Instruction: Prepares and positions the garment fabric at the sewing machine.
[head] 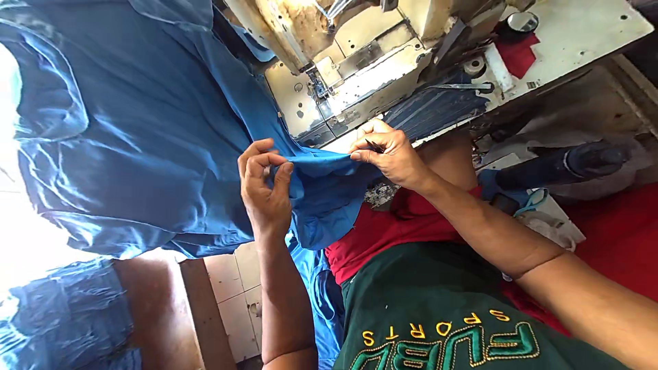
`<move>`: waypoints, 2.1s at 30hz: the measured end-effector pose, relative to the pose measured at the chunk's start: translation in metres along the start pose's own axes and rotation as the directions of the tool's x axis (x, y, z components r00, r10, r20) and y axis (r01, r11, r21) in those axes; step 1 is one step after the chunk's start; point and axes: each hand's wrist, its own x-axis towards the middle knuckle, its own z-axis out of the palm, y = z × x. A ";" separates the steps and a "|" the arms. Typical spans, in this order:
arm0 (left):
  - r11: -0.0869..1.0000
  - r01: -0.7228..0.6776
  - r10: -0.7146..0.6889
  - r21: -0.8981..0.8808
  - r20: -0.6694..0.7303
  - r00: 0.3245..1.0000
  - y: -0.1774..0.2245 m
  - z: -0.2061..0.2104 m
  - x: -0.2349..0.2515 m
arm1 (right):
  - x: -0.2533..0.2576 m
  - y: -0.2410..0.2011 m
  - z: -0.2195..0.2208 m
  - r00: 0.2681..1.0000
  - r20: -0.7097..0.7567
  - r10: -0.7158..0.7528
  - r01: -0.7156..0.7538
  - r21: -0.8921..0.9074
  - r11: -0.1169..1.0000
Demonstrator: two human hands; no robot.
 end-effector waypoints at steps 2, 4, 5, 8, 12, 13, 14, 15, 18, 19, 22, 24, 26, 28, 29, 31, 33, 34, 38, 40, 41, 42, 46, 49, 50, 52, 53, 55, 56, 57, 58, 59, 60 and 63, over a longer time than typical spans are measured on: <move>0.978 -0.011 0.007 -0.206 -0.022 1.000 0.000 0.018 0.016 | 0.000 0.001 -0.003 0.998 0.056 0.042 -0.042 0.009 0.999; 0.973 -0.034 0.021 -0.230 -0.057 0.998 0.000 0.034 0.039 | 0.001 0.000 -0.004 0.991 0.100 0.086 -0.088 0.011 0.996; 0.985 -0.042 0.034 -0.168 -0.052 0.998 -0.002 0.038 0.052 | 0.003 0.000 -0.004 0.988 0.110 0.112 -0.115 0.018 0.993; 0.989 -0.045 0.043 0.140 0.017 0.999 -0.018 0.047 0.090 | 0.011 0.003 -0.004 0.985 0.089 0.149 -0.152 0.034 0.988; 0.914 -0.023 -0.018 0.406 0.098 0.995 -0.038 0.056 0.121 | 0.014 0.005 -0.002 0.982 0.044 0.184 -0.184 0.005 0.983; 0.901 -0.011 -0.036 0.433 0.101 0.994 -0.039 0.057 0.124 | 0.013 0.004 -0.001 0.981 0.032 0.192 -0.192 0.008 0.981; 0.893 0.003 -0.053 0.451 0.098 0.994 -0.040 0.059 0.128 | 0.014 0.002 -0.001 0.981 0.025 0.194 -0.194 0.028 0.981; 0.886 0.017 -0.068 0.463 0.094 0.993 -0.041 0.061 0.132 | 0.016 0.001 -0.001 0.982 0.017 0.190 -0.191 0.063 0.980; 0.884 0.051 -0.098 0.464 0.078 0.992 -0.047 0.065 0.149 | 0.026 -0.001 0.002 0.985 -0.051 0.167 -0.160 0.116 0.980; 0.888 0.058 -0.100 0.455 0.070 0.992 -0.051 0.067 0.155 | 0.030 -0.001 0.003 0.986 -0.073 0.153 -0.145 0.107 0.984; 0.906 0.070 -0.093 0.418 0.034 0.995 -0.061 0.072 0.169 | 0.038 -0.002 0.007 0.986 -0.103 0.132 -0.125 0.071 0.990; 0.911 0.072 -0.089 0.406 0.022 0.996 -0.067 0.075 0.172 | 0.040 -0.004 0.009 0.985 -0.116 0.124 -0.117 0.067 0.991; 0.908 0.087 -0.103 0.411 0.017 0.995 -0.065 0.076 0.172 | 0.040 -0.005 0.010 0.983 -0.128 0.133 -0.124 0.074 0.990; 0.899 0.106 -0.124 0.425 0.013 0.992 -0.063 0.077 0.172 | 0.041 -0.005 0.011 0.980 -0.143 0.141 -0.134 0.059 0.989; 0.892 0.111 -0.130 0.438 0.013 0.991 -0.063 0.078 0.172 | 0.040 -0.004 0.012 0.979 -0.148 0.141 -0.136 0.044 0.990; 0.888 0.099 -0.120 0.449 0.019 0.993 -0.065 0.078 0.174 | 0.042 -0.002 0.014 0.980 -0.154 0.128 -0.125 0.024 0.992; 0.885 0.078 -0.104 0.458 0.032 0.994 -0.064 0.076 0.175 | 0.042 0.000 0.017 0.985 -0.145 0.098 -0.100 -0.005 0.995; 0.888 0.072 -0.101 0.455 0.039 0.994 -0.061 0.074 0.174 | 0.040 0.001 0.016 0.988 -0.127 0.087 -0.092 -0.033 0.995; 0.949 0.036 -0.017 0.314 -0.063 0.998 -0.036 0.055 0.134 | 0.020 0.004 0.009 0.989 0.010 0.148 -0.146 -0.117 0.982; 0.946 0.033 0.029 0.323 -0.188 0.982 -0.027 0.049 0.077 | 0.006 0.006 0.001 0.983 0.029 0.183 -0.176 -0.147 0.973; 0.939 0.050 0.028 0.341 -0.220 0.975 -0.029 0.050 0.048 | -0.001 0.007 -0.005 0.986 0.007 0.168 -0.165 -0.167 0.972; 0.927 0.091 -0.013 0.363 -0.212 0.977 -0.037 0.052 0.021 | -0.006 0.009 -0.012 0.989 -0.023 0.145 -0.147 -0.185 0.972; 0.939 0.266 -0.232 0.217 -0.172 0.957 -0.062 0.035 -0.028 | -0.014 0.007 -0.031 0.982 -0.170 0.087 -0.124 -0.221 0.967; 0.935 0.169 -0.217 -0.313 -0.127 0.968 -0.034 0.005 -0.006 | -0.007 -0.012 -0.021 0.988 -0.139 0.063 -0.079 -0.112 0.991; 0.903 0.112 -0.173 -0.414 -0.113 0.978 -0.021 -0.002 0.006 | -0.004 -0.021 -0.015 0.995 -0.093 0.039 -0.046 -0.082 0.996; 0.851 -0.011 -0.044 -0.525 -0.093 0.995 0.002 -0.010 0.030 | 0.004 -0.035 0.001 0.999 0.026 -0.039 0.040 -0.040 0.998; 0.819 -0.069 0.020 -0.570 -0.093 0.995 0.010 -0.010 0.043 | 0.009 -0.038 0.009 0.991 0.111 -0.078 0.078 0.001 0.997; 0.729 -0.169 0.112 -0.663 -0.127 0.986 0.022 -0.005 0.071 | 0.014 -0.036 0.024 0.958 0.269 -0.100 0.081 0.080 0.993; 0.689 -0.194 0.132 -0.698 -0.142 0.981 0.028 -0.001 0.083 | 0.013 -0.033 0.030 0.941 0.331 -0.066 0.029 0.116 0.993; 0.657 -0.217 0.146 -0.721 -0.161 0.976 0.033 0.004 0.093 | 0.008 -0.029 0.034 0.924 0.381 -0.016 -0.044 0.147 0.988; 0.631 -0.239 0.153 -0.738 -0.183 0.971 0.038 0.009 0.102 | 0.001 -0.024 0.037 0.910 0.413 0.036 -0.113 0.164 0.980; 0.611 -0.261 0.162 -0.748 -0.205 0.965 0.042 0.013 0.110 | -0.008 -0.018 0.038 0.902 0.425 0.076 -0.158 0.160 0.974; 0.598 -0.284 0.170 -0.749 -0.227 0.959 0.045 0.016 0.116 | -0.016 -0.012 0.037 0.896 0.434 0.094 -0.178 0.158 0.971; 0.567 -0.358 0.220 -0.742 -0.283 0.934 0.051 0.007 0.124 | -0.033 0.000 0.027 0.906 0.416 0.081 -0.193 0.236 0.952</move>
